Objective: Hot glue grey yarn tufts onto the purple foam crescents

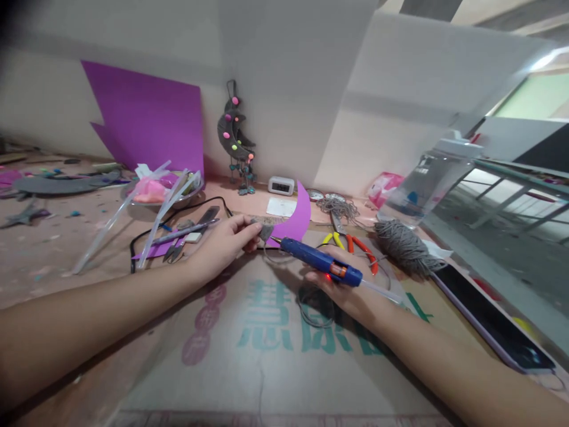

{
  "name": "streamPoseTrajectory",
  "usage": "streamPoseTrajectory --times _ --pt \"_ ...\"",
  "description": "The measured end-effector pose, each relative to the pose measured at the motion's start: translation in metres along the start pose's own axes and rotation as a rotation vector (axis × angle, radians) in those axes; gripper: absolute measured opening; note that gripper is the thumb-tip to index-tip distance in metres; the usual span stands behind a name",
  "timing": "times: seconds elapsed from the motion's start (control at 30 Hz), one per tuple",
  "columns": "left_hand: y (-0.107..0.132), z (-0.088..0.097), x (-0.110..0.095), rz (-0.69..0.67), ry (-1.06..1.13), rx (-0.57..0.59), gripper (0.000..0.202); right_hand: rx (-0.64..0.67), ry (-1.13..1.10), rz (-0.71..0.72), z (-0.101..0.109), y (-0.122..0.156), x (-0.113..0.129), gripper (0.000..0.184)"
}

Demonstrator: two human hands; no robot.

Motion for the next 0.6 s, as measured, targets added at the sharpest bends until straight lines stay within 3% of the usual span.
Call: streamPoseTrajectory --times 0.17,0.6 --pt "-0.0003 -0.0009 0.0021 -0.004 0.014 0.036 0.024 0.067 0.01 0.007 -0.0023 -0.0009 0.0043 0.022" --pt "0.0038 0.0016 -0.0025 -0.031 -0.11 -0.001 0.028 0.039 0.219 0.029 -0.0034 -0.0047 0.0088 0.018"
Point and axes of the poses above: each hand's wrist, its own y-axis away from the middle knuckle, its own z-axis out of the back of the hand, x = y × z, the point moved 3 cm from there along -y, towards the middle knuckle
